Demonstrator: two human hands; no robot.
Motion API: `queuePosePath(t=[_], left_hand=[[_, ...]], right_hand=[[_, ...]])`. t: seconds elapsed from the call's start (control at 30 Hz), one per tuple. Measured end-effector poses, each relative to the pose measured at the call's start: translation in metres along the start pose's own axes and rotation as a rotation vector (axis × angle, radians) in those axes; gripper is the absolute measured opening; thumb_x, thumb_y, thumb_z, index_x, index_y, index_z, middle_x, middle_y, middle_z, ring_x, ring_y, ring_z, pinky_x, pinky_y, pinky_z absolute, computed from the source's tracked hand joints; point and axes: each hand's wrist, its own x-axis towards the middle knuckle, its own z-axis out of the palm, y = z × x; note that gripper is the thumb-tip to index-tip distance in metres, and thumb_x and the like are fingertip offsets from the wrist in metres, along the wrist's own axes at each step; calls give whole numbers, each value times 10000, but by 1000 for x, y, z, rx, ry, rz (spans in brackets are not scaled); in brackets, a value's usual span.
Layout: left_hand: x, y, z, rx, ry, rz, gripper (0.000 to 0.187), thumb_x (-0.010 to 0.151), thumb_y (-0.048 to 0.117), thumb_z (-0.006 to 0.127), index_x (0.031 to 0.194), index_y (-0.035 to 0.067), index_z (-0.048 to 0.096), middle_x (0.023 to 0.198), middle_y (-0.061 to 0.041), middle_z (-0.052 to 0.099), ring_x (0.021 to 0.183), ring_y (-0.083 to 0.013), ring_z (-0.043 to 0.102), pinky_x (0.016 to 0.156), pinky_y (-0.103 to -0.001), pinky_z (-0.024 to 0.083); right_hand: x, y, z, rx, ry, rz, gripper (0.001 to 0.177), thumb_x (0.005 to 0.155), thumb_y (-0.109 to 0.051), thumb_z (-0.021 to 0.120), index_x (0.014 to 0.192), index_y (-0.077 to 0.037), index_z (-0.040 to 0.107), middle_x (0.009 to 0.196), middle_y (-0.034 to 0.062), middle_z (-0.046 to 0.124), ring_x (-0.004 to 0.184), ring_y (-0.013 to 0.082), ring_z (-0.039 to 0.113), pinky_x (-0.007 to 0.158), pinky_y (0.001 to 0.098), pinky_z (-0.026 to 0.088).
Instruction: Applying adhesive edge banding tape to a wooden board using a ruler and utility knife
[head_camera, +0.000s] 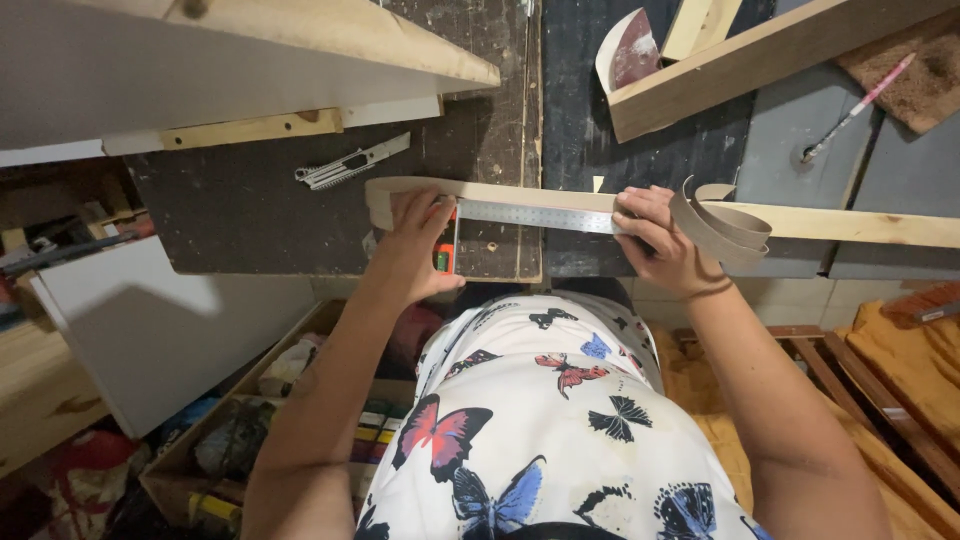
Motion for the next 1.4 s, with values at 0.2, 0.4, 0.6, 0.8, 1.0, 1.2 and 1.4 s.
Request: queuePosePath(t=[0.2, 0.4, 0.6, 0.8, 1.0, 1.2, 1.4], left_hand=[[4, 8, -9, -29, -259, -206, 1266, 595, 521, 981, 1638, 158, 363, 1657, -164, 289, 1547, -453, 218, 932, -628, 619], [4, 4, 1, -48, -333, -244, 1263, 590, 494, 978, 1643, 185, 352, 1666, -154, 264, 1556, -479, 230, 978, -653, 600], [2, 8, -4, 23, -168, -190, 1269, 497, 524, 976, 1595, 188, 436, 1597, -111, 381, 1525, -405, 315, 875, -509, 664], [1, 8, -5, 26, -122, -157, 1286, 465, 522, 989, 1582, 177, 453, 1577, -105, 391, 1514, -399, 320, 792, -487, 692], [9, 16, -19, -16, -308, -272, 1260, 554, 498, 979, 1620, 178, 387, 1620, -108, 326, 1540, -392, 223, 845, -627, 666], [16, 17, -21, -64, -446, -394, 1292, 568, 538, 956, 1653, 285, 304, 1686, -25, 221, 1574, -360, 184, 938, -685, 609], [15, 23, -25, -49, -399, -355, 1242, 595, 490, 955, 1640, 207, 347, 1630, -77, 283, 1546, -372, 203, 882, -677, 632]], right_hand=[[-5, 2, 7, 71, 29, 5, 311, 832, -11, 868, 1135, -39, 808, 1294, 163, 761, 1193, 376, 721, 1115, 538, 520], [-3, 0, 1, 97, 28, 33, 294, 877, -68, 848, 1167, -63, 804, 1325, 147, 752, 1213, 375, 709, 1123, 528, 494], [1, 1, -1, 111, 50, 41, 232, 849, -78, 883, 1052, -20, 785, 1294, 137, 769, 1191, 337, 729, 1110, 500, 523], [-2, 3, -2, 99, 44, 38, 208, 836, -61, 895, 1006, -17, 783, 1266, 139, 783, 1176, 325, 740, 1113, 496, 522], [-2, 1, -2, 65, 30, 31, 215, 846, -77, 890, 1034, -26, 798, 1281, 139, 779, 1201, 328, 731, 1107, 497, 533], [2, -27, 3, -135, 49, -7, 226, 860, -58, 876, 1052, -28, 759, 1287, 158, 768, 1191, 324, 726, 1102, 493, 554], [-25, -38, 50, -403, -56, 9, 288, 914, -190, 781, 1198, -147, 764, 1169, 47, 761, 1056, 224, 742, 830, 370, 649]])
